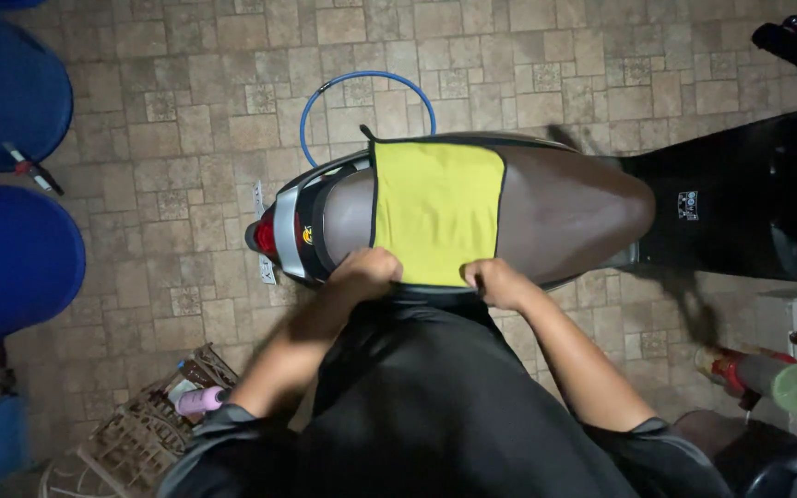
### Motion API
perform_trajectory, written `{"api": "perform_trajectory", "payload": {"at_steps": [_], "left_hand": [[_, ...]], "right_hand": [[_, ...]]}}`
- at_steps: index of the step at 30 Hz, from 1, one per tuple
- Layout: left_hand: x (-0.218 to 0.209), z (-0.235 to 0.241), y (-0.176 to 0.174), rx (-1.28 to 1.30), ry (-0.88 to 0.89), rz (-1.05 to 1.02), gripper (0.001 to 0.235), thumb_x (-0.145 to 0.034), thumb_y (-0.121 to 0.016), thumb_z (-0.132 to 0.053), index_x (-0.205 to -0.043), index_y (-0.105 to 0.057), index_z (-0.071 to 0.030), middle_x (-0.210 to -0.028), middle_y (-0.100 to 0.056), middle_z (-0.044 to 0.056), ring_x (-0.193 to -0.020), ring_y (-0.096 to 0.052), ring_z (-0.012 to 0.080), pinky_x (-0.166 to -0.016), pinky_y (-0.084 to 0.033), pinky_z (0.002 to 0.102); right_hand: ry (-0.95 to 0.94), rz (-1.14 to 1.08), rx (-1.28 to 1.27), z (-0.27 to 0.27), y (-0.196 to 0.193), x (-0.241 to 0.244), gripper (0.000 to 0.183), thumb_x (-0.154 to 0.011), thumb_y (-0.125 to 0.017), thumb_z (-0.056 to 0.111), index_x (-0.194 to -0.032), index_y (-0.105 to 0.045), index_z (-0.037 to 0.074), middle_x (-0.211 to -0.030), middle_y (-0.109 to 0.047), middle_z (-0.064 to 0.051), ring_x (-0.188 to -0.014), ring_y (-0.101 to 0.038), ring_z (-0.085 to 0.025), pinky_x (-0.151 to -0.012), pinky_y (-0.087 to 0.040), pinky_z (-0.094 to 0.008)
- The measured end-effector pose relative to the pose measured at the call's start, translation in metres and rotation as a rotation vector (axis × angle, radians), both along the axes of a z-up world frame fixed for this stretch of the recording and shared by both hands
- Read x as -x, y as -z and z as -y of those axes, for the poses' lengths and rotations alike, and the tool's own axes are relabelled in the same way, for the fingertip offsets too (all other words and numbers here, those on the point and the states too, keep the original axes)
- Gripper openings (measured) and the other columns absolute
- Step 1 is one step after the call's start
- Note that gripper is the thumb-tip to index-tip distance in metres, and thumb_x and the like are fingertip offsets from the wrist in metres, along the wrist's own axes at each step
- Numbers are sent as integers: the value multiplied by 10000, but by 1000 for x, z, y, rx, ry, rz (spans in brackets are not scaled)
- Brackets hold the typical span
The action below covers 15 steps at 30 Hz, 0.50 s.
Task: The person wipes the brown seat of a motorcycle with a two-sided cloth, alternating between the dark and yellow sides. They clean the entire surface of the seat, moving from the rear to the front and back again.
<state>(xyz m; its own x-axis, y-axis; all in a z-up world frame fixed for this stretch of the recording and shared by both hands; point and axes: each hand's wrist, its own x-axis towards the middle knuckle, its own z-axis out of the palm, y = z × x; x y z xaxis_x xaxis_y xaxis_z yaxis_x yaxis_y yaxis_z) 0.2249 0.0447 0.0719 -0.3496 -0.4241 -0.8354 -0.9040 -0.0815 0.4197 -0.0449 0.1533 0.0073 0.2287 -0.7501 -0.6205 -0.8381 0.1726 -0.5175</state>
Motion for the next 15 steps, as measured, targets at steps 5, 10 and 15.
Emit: {"api": "perform_trajectory", "payload": {"at_steps": [5,10,15], "left_hand": [[-11,-7,95,96,341,-112,143,-730,-791,-284,-872,-799,-285,-951,-796,-5,-990,-754,261,-843,-609,376],[-4,40,35,101,449,-175,256,-820,-732,-278,-1058,-800,-213,-1038,-797,83,-1074,-728,328,-932,-579,449],[-9,53,83,56,428,-164,273,-865,-715,-251,-1123,-790,-202,-1107,-781,86,-1135,-703,330,-977,-559,460]], "right_hand": [[60,58,-202,4,-8,9,355,-750,-833,148,-1095,-761,112,-1057,-770,-210,-1071,-719,-403,-892,-582,-481],[43,26,-240,45,-18,29,420,-759,-876,206,-1147,-760,94,-1118,-756,-248,-1126,-700,-427,-921,-561,-504],[42,104,-317,49,-27,29,457,-744,-882,195,-1143,-747,18,-1185,-732,-276,-1180,-669,-449,-985,-529,-519]]}}
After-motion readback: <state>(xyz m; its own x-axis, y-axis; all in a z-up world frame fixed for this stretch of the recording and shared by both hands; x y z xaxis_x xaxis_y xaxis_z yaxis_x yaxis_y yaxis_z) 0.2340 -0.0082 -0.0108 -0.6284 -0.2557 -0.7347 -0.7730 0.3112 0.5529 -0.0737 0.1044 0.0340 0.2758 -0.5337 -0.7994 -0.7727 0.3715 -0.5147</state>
